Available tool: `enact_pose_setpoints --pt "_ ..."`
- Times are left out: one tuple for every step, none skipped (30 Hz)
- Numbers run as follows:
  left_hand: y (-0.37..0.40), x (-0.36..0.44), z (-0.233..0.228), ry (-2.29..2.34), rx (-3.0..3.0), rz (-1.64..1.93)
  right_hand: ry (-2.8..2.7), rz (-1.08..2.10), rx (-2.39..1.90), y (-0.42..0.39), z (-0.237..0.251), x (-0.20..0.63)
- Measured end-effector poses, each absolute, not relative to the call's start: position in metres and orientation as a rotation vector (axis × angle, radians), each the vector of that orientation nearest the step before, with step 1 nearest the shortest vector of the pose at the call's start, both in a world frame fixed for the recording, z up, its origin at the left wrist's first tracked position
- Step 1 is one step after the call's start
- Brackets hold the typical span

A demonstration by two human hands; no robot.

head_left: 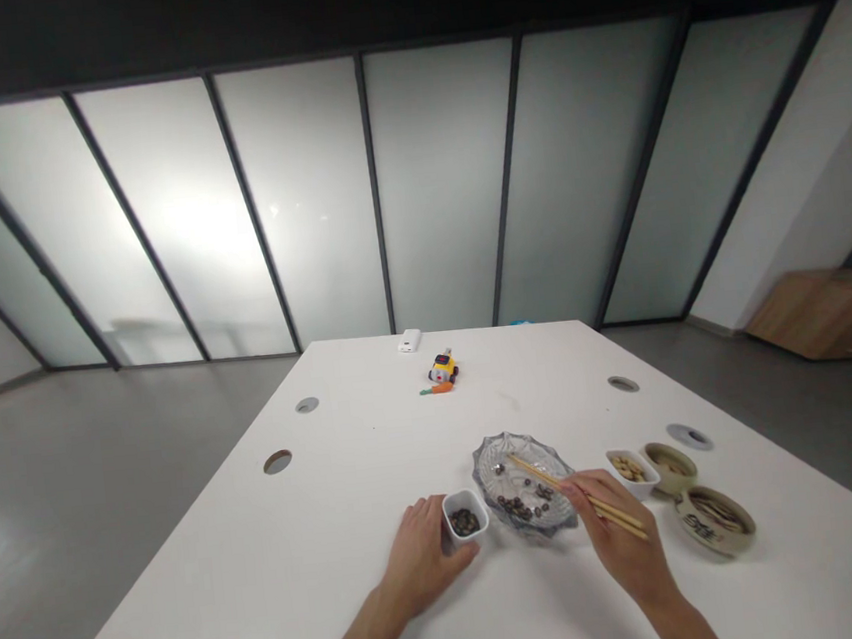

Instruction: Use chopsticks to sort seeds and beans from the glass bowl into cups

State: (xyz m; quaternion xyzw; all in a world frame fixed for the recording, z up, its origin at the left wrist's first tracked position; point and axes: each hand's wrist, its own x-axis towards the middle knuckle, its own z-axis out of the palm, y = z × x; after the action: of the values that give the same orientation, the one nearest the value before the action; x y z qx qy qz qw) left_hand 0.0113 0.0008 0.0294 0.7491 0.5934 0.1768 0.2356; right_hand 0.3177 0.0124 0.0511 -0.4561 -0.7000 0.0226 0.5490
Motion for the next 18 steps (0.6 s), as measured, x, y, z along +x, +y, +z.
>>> enact_pose_setpoints --pt "0.0009 0.0112 0.0288 1.627 2.057 0.490 -1.642 0.055 -1.099 0.0127 0.0514 0.3196" --pt "0.0010 0.0111 0.0283 1.626 2.057 0.494 -1.620 0.064 -1.123 0.0129 0.0519 0.3214" --pt "0.0010 0.0110 0.0281 1.625 2.057 0.498 -1.590 0.084 -1.146 0.0131 0.0524 0.3231" --pt "0.0010 0.0109 0.0281 1.624 2.057 0.500 -1.557 0.123 -1.163 0.0131 0.0531 0.3245" --pt "0.0010 0.0108 0.0283 1.623 2.055 0.500 -1.520 0.186 -1.168 0.0131 0.0538 0.3254" --pt "0.0009 0.0107 0.0286 1.622 2.053 0.501 -1.483 0.270 -1.158 0.0130 0.0546 0.3258" --pt "0.0008 0.0106 0.0290 1.623 2.051 0.501 -1.449 0.365 -1.132 0.0127 0.0553 0.3256" --pt "0.0007 0.0106 0.0294 1.624 2.050 0.500 -1.421 0.459 -1.097 0.0122 0.0561 0.3248" --pt "0.0006 0.0106 0.0297 1.625 2.050 0.499 -1.403 0.542 -1.063 0.0116 0.0569 0.3236" --pt "0.0005 0.0107 0.0300 1.624 2.052 0.498 -1.397 0.607 -1.042 0.0109 0.0575 0.3220" --pt "0.0005 0.0108 0.0301 1.623 2.055 0.498 -1.400 0.649 -1.037 0.0101 0.0580 0.3206" --pt "0.0005 0.0109 0.0301 1.623 2.056 0.500 -1.406 0.672 -1.047 0.0094 0.0584 0.3194" --pt "0.0006 0.0110 0.0301 1.622 2.056 0.502 -1.414 0.676 -1.064 0.0089 0.0585 0.3188" --pt "0.0006 0.0110 0.0301 1.622 2.056 0.505 -1.419 0.660 -1.085 0.0086 0.0585 0.3189" --pt "0.0007 0.0109 0.0301 1.621 2.055 0.507 -1.421 0.620 -1.109 0.0085 0.0583 0.3198" --pt "0.0007 0.0107 0.0303 1.621 2.054 0.507 -1.422 0.555 -1.139 0.0087 0.0580 0.3213" --pt "0.0006 0.0105 0.0306 1.620 2.053 0.504 -1.423 0.471 -1.175 0.0090 0.0577 0.3232" --pt "0.0005 0.0104 0.0309 1.618 2.053 0.501 -1.431 0.381 -1.210 0.0095 0.0574 0.3251"
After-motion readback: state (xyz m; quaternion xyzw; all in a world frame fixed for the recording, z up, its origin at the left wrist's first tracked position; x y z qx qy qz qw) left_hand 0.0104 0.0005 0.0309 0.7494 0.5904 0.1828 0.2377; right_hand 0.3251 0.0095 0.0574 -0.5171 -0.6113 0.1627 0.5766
